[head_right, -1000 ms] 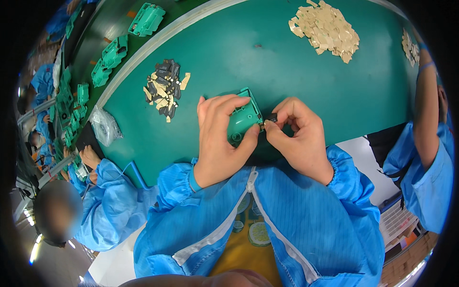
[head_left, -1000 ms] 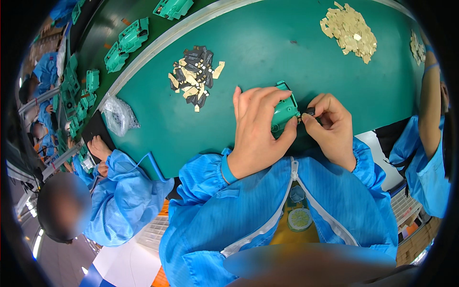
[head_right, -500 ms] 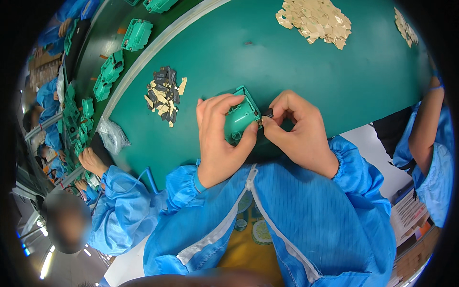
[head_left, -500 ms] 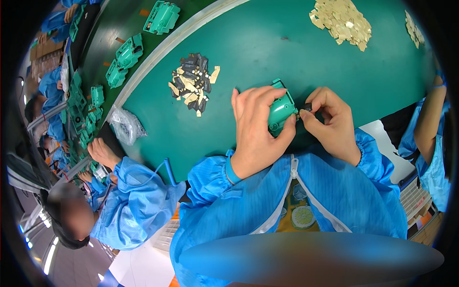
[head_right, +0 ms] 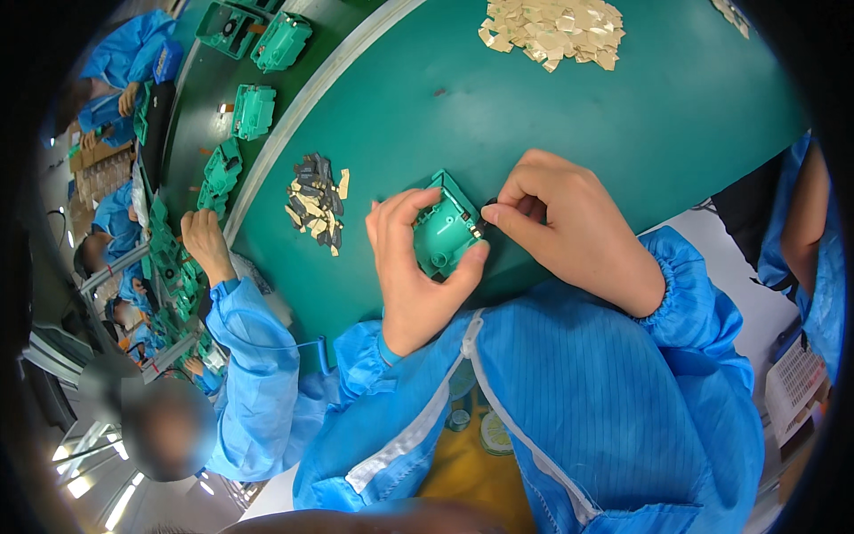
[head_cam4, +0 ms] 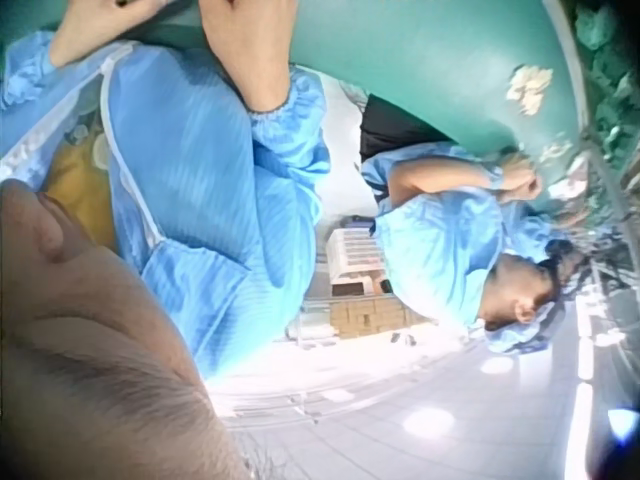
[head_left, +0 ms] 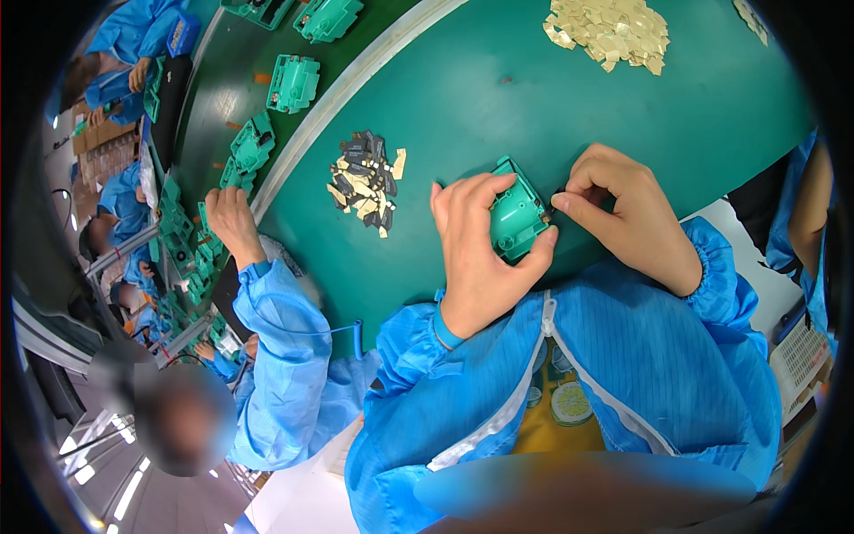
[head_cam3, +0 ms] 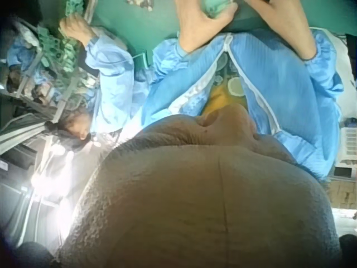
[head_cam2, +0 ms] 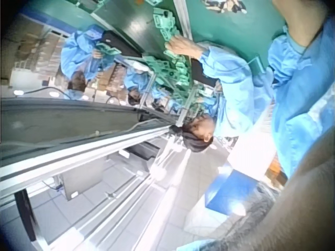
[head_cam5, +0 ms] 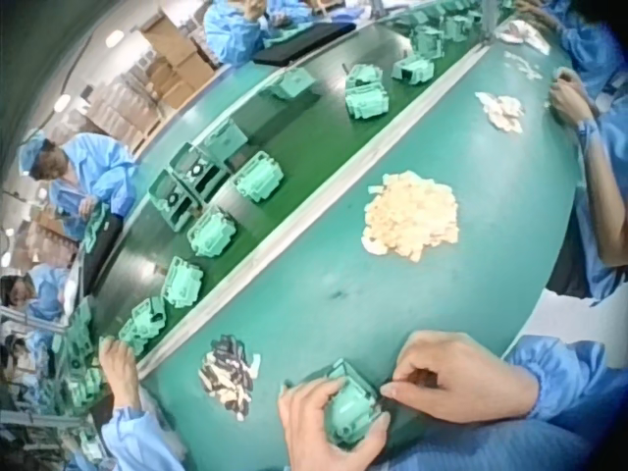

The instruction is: The person picks up a green plastic housing and a black component, fits the component into the housing by hand, and sets the assembly aside. They then pick up another black component and a tan adhesive strip, press them together, and set the piece back down.

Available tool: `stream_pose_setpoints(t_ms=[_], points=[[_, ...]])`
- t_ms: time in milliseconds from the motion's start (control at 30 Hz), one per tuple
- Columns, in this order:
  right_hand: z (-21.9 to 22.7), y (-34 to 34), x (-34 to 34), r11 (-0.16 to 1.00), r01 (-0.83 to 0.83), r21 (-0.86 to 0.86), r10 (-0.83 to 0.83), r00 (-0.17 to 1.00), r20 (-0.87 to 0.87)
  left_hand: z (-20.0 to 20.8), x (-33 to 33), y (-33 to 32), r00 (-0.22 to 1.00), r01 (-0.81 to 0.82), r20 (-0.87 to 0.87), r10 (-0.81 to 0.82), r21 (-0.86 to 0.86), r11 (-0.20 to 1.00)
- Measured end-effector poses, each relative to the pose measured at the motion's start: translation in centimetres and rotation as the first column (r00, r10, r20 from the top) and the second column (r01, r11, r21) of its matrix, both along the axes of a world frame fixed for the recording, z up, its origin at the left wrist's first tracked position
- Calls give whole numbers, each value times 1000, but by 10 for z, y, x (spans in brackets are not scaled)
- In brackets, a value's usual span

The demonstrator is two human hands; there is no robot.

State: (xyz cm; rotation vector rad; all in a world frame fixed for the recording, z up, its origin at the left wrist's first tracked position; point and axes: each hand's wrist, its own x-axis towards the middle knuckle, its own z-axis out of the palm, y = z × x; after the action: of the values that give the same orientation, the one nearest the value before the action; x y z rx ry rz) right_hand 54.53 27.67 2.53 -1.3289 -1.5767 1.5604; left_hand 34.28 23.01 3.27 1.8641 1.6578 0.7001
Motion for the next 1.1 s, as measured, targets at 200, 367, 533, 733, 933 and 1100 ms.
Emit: stream_pose_setpoints(t_ms=[200, 367, 533, 733, 933, 1100], points=[[-6, -2, 2, 1000, -7, 25, 8, 998, -57, 0, -2, 0, 999, 41, -6, -41, 2, 999], [-4, -7, 0, 933, -66, -353, -57, 944, -326, -1, -9, -10, 985, 3, 173, 2, -31, 1000], [-2, -16, -8, 923, -87, -376, -90, 899, -429, -7, -22, -20, 941, 54, 336, -34, -50, 997], [5, -29, -19, 980, -12, -198, -63, 927, -369, 2, -30, -31, 910, 32, 412, 40, -167, 985], [15, -37, -28, 1000, 11, 22, -6, 975, -222, 15, -34, -41, 871, -13, 475, 129, -238, 971], [21, -41, -32, 995, 5, 100, 13, 984, -180, 21, -31, -44, 845, -76, 497, 196, -252, 965]])
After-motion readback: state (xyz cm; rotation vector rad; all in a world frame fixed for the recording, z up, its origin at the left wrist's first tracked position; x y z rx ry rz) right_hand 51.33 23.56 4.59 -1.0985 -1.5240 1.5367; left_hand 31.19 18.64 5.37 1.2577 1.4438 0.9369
